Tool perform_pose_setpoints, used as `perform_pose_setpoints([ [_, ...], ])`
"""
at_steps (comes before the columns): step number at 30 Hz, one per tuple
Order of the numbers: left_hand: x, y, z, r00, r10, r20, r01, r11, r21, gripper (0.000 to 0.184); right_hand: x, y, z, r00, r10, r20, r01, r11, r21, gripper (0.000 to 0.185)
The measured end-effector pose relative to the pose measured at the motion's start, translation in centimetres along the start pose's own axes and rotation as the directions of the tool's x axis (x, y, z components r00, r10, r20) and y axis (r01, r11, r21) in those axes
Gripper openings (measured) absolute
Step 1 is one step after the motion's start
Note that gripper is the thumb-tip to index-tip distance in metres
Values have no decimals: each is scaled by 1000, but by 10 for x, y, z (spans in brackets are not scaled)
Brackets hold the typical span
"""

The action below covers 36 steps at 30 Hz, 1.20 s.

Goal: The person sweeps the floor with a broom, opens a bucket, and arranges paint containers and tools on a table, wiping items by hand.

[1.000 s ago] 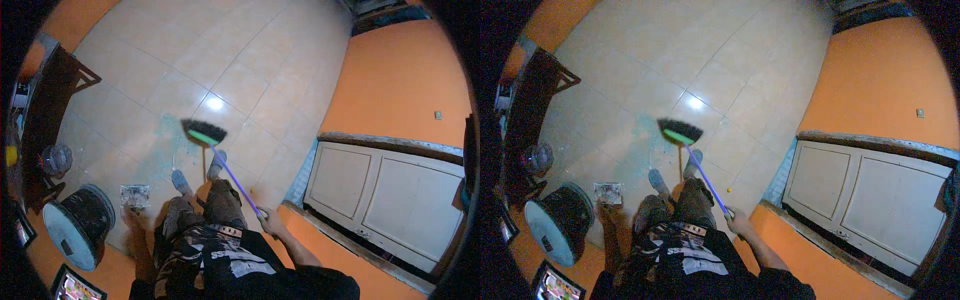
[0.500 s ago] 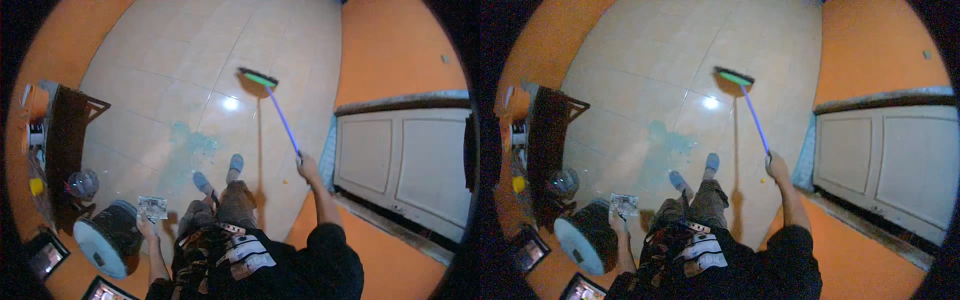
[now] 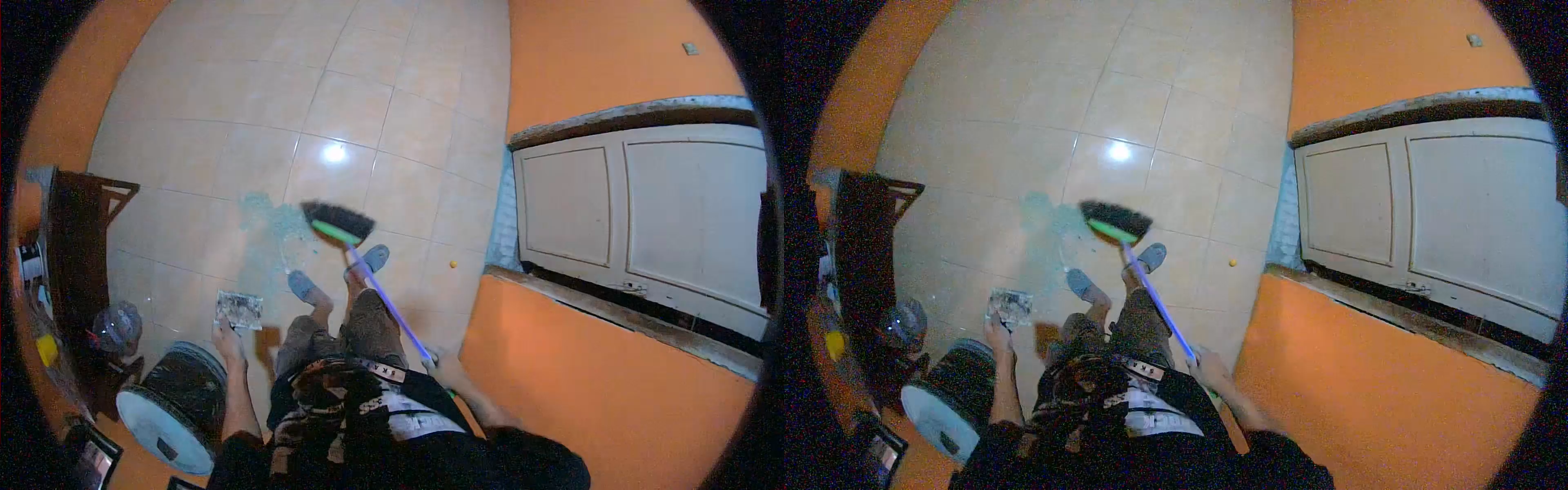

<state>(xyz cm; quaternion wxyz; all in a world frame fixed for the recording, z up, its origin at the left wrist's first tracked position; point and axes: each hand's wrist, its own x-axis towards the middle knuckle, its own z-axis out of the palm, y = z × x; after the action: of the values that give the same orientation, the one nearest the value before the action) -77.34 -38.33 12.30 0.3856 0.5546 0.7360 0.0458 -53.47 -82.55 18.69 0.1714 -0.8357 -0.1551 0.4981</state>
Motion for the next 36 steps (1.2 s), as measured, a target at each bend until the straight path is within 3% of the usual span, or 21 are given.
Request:
perform_pose_setpoints([
  [2,40,-72,19,938,339,-69,-336,940,57,40,-41,-20,-2,988,-128,-82,130,991,16,40],
  [5,58,-108,21,989,144,-32,-144,990,-2,43,-54,-45,-12,996,-92,15,93,982,-162,41],
  [6,60,-107,16,999,34,24,-34,999,-26,46,-42,-49,-14,996,-87,34,93,972,-218,41],
  [8,32,-63,9,992,12,125,-6,999,-47,45,9,-58,-30,995,-77,64,93,941,-324,43],
  [10,5,-28,4,999,0,45,3,998,-64,46,84,-79,-43,986,-167,-6,151,906,-395,40],
  [11,4,-45,7,997,45,-55,-47,998,-46,46,129,-90,-44,974,-226,-22,200,901,-385,38],
  [13,-6,-45,-3,984,78,-161,-102,985,-142,47,213,-135,-46,950,-313,-4,283,865,-416,35],
  [14,-23,-32,-14,984,67,-162,-108,959,-260,47,246,-169,-45,953,-302,1,285,899,-334,34],
  [15,-34,-30,-23,986,52,-158,-108,922,-371,47,303,-169,-21,880,-474,-42,437,840,-321,33],
  [16,-25,-75,-39,982,48,-183,-114,921,-373,45,330,-203,-8,873,-487,-1,451,809,-376,30],
  [19,-47,-112,-57,935,-146,-322,12,924,-383,40,396,-259,21,827,-559,51,533,754,-383,28],
  [22,-84,-113,-54,878,-320,-356,66,817,-572,37,377,-287,43,896,-402,187,442,844,-303,26],
  [24,-103,-102,-45,885,-364,-291,101,760,-642,37,357,-252,75,861,-425,279,506,771,-387,27],
  [25,-109,-96,-37,887,-383,-256,117,725,-679,37,329,-234,80,889,-382,253,456,792,-407,28],
  [26,-115,-96,-32,889,-393,-233,126,700,-703,37,308,-206,90,883,-388,263,459,828,-321,27],
  [27,-120,-97,-25,887,-405,-222,131,681,-720,37,269,-201,66,862,-384,332,499,759,-418,28],
  [30,-133,-100,-11,884,-421,-202,147,661,-736,38,217,-186,15,804,-148,576,457,773,-440,48],
  [36,-146,-93,0,899,-387,-206,126,678,-724,38,171,-234,-105,755,-222,616,545,735,-403,49],
])
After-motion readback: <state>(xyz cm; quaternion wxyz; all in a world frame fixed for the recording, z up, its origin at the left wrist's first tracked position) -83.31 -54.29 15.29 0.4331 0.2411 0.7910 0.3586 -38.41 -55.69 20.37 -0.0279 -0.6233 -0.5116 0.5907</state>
